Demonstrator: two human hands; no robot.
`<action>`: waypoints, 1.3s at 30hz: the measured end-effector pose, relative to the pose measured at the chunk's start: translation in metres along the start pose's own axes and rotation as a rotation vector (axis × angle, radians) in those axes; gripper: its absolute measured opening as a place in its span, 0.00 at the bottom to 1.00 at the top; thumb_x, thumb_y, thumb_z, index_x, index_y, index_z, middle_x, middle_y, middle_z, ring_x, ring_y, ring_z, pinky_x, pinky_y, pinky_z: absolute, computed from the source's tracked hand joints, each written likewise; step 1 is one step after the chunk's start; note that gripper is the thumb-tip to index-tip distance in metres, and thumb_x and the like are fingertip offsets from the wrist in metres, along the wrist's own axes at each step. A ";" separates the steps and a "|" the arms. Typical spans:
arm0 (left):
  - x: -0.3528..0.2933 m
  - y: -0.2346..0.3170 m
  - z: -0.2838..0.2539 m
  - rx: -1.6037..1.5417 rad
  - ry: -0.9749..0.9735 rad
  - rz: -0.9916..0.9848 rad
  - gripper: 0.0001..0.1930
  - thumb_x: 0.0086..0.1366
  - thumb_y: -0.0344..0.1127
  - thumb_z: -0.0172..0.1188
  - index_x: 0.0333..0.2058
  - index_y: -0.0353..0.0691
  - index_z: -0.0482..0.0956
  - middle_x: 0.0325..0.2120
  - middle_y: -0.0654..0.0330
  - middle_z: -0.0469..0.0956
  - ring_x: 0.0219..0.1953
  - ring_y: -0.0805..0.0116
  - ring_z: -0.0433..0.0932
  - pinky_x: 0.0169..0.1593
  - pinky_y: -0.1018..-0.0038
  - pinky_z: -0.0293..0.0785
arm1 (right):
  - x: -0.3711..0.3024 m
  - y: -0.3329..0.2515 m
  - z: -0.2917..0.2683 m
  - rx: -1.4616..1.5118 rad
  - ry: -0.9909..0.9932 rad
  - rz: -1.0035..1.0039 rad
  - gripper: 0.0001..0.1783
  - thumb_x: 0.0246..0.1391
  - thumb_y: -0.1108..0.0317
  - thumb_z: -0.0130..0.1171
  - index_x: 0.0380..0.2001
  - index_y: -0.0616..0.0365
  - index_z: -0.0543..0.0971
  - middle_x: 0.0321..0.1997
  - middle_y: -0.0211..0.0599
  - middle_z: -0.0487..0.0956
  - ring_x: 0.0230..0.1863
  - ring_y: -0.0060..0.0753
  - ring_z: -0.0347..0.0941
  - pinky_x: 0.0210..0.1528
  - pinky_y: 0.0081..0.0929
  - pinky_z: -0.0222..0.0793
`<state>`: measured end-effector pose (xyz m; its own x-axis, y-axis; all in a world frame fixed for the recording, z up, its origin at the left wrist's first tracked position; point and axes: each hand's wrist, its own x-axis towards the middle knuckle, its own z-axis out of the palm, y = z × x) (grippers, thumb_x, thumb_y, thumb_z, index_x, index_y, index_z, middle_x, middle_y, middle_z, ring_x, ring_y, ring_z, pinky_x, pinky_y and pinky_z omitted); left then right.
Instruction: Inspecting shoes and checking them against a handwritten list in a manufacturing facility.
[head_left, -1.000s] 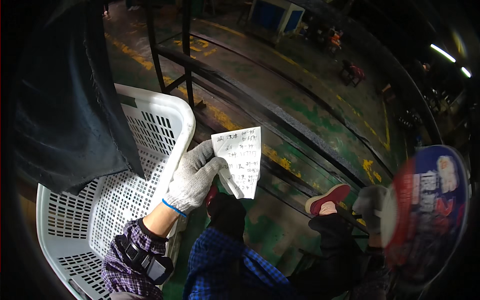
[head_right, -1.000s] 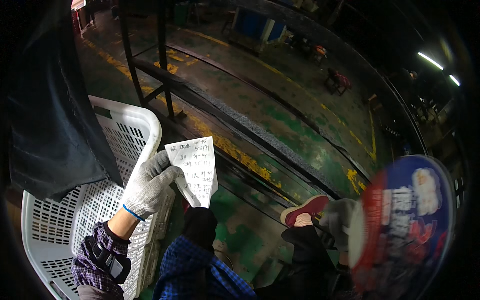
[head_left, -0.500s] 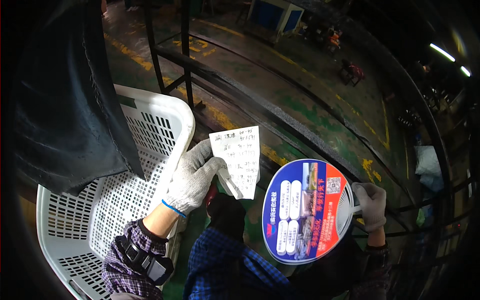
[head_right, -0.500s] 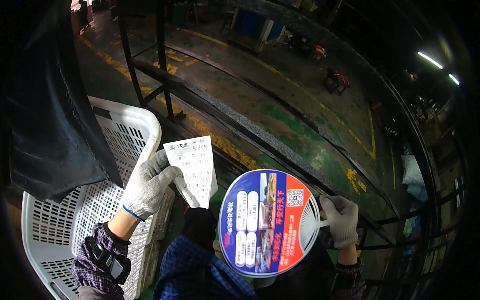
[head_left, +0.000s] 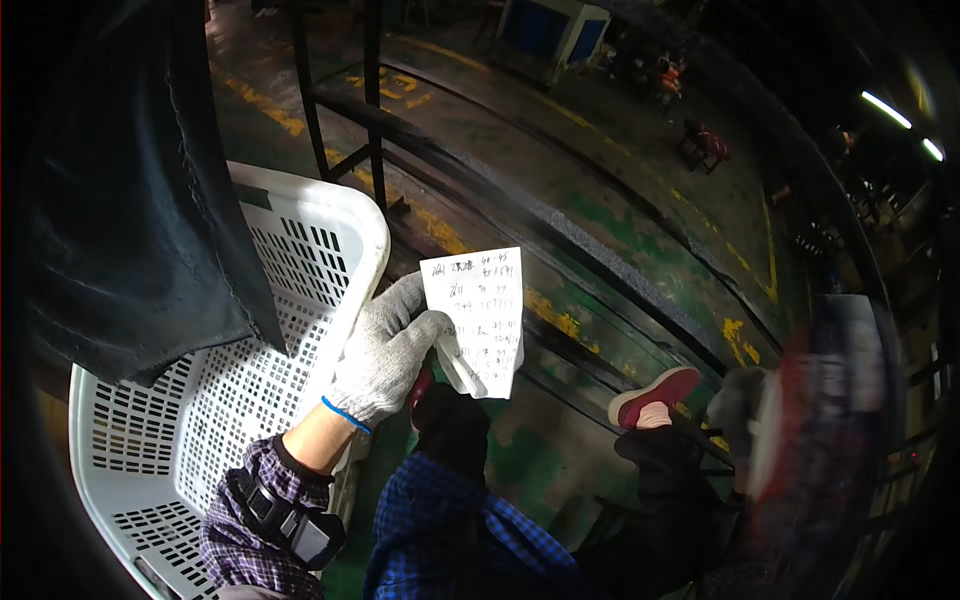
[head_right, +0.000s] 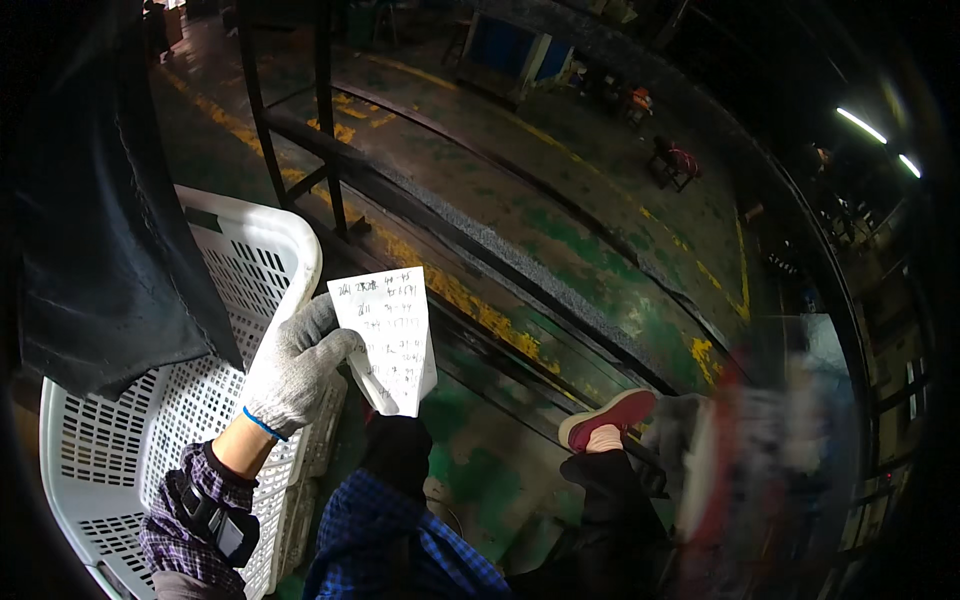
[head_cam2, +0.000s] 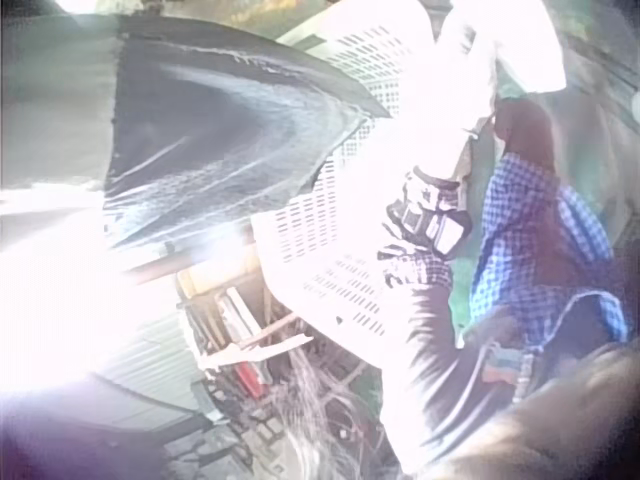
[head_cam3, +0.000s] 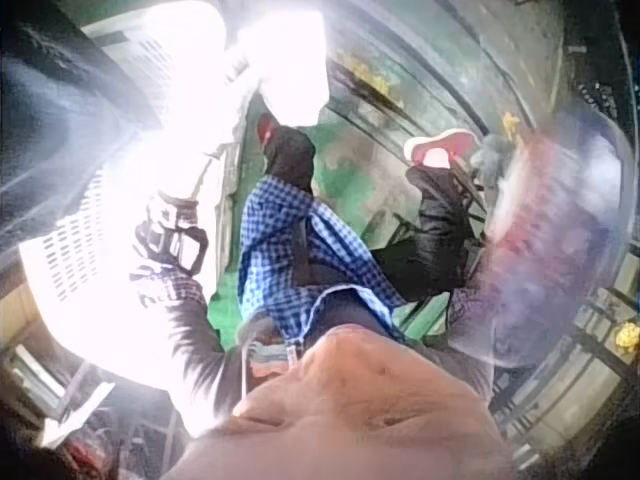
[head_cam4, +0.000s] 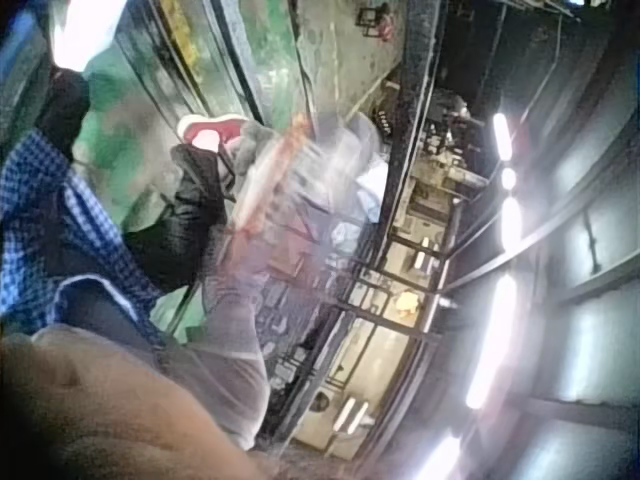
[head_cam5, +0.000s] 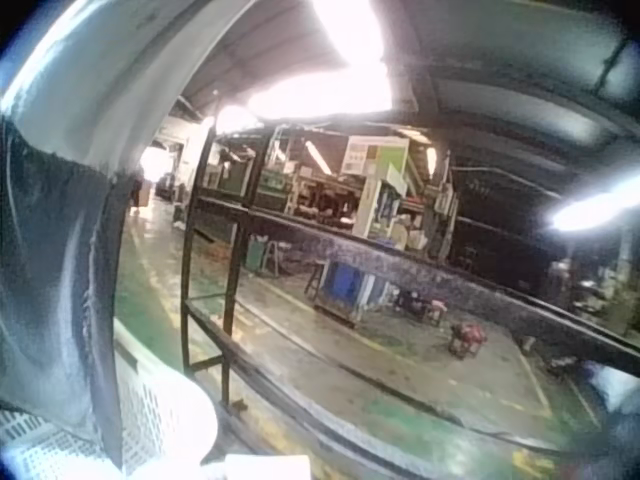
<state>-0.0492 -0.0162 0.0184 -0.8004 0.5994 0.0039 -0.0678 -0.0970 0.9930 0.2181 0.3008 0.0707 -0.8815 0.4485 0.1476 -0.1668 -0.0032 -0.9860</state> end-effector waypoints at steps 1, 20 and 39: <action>0.000 0.000 -0.001 0.016 -0.004 -0.012 0.20 0.66 0.24 0.53 0.57 0.28 0.72 0.48 0.55 0.80 0.51 0.69 0.77 0.57 0.73 0.71 | 0.000 0.001 0.000 0.199 -0.162 -0.027 0.08 0.63 0.68 0.56 0.36 0.62 0.77 0.20 0.27 0.73 0.20 0.23 0.68 0.26 0.27 0.66; 0.000 0.001 0.000 0.002 0.011 -0.033 0.19 0.65 0.20 0.53 0.55 0.27 0.73 0.48 0.57 0.79 0.50 0.71 0.77 0.56 0.75 0.71 | 0.006 0.007 0.008 -0.623 0.282 0.250 0.15 0.60 0.63 0.58 0.36 0.67 0.84 0.20 0.33 0.79 0.20 0.20 0.71 0.25 0.22 0.66; 0.002 0.000 -0.001 -0.004 0.005 -0.024 0.21 0.65 0.24 0.53 0.57 0.28 0.71 0.48 0.55 0.80 0.50 0.70 0.77 0.55 0.74 0.72 | 0.003 0.011 -0.004 -0.731 0.248 0.201 0.12 0.57 0.68 0.60 0.30 0.69 0.84 0.21 0.31 0.80 0.23 0.16 0.71 0.27 0.18 0.67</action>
<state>-0.0515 -0.0162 0.0187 -0.8013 0.5980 -0.0200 -0.0889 -0.0860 0.9923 0.2159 0.3060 0.0601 -0.7257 0.6876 0.0248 0.3925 0.4432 -0.8059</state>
